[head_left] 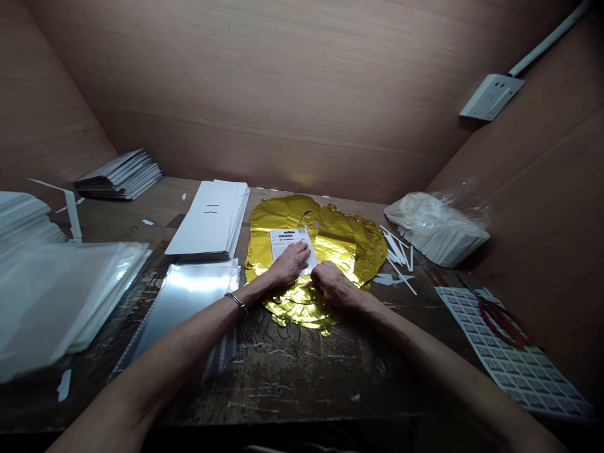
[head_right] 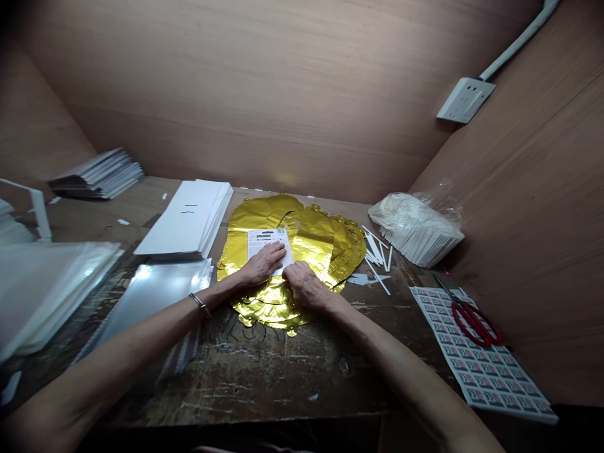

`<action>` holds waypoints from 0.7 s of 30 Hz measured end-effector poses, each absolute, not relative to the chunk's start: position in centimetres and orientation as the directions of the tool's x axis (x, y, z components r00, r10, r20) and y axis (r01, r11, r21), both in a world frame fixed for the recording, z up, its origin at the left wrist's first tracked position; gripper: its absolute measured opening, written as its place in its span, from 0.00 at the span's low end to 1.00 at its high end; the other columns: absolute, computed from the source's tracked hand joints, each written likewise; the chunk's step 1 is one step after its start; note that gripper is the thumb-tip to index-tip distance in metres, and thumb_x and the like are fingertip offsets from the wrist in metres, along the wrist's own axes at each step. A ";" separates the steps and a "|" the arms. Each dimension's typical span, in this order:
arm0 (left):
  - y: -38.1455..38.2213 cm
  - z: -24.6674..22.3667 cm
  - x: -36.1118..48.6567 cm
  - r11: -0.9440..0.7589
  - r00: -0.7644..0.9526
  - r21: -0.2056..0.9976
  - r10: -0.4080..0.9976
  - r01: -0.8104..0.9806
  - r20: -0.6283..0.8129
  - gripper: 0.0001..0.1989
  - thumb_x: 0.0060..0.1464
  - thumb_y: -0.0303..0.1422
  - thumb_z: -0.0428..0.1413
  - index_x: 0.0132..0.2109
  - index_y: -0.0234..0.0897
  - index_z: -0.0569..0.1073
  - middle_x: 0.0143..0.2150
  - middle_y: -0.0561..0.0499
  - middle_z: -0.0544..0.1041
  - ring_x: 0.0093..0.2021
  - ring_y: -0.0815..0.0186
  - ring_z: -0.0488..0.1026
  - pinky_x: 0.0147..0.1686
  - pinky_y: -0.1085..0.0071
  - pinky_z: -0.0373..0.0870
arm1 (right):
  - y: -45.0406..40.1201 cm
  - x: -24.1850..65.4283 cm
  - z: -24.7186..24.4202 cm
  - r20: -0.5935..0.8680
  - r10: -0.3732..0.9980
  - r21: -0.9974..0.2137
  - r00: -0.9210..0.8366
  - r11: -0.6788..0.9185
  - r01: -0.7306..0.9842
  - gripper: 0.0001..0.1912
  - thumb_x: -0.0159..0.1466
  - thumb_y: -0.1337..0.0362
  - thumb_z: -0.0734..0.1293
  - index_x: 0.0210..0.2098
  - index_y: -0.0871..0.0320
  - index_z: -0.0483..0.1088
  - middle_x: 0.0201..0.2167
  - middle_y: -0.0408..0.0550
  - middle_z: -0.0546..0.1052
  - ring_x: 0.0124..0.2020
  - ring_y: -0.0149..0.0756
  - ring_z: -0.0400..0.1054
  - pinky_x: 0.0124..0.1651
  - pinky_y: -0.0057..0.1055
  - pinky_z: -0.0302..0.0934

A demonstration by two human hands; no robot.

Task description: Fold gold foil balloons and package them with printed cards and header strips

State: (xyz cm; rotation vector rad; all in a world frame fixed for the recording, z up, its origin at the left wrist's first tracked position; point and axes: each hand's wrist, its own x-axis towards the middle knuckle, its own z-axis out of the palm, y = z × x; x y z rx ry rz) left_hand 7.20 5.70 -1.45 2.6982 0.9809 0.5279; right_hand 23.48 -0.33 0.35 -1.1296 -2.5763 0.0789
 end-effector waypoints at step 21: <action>4.7 2.2 5.1 -0.860 0.808 0.264 0.504 0.436 0.306 0.08 0.53 0.30 0.43 0.38 0.33 0.65 0.47 0.42 0.64 0.51 0.60 0.56 0.50 0.62 0.54 | -3.5 30.7 7.5 0.362 0.929 -0.345 -0.084 0.217 0.913 0.13 0.53 0.74 0.58 0.36 0.65 0.69 0.37 0.55 0.71 0.38 0.37 0.61 0.37 0.32 0.55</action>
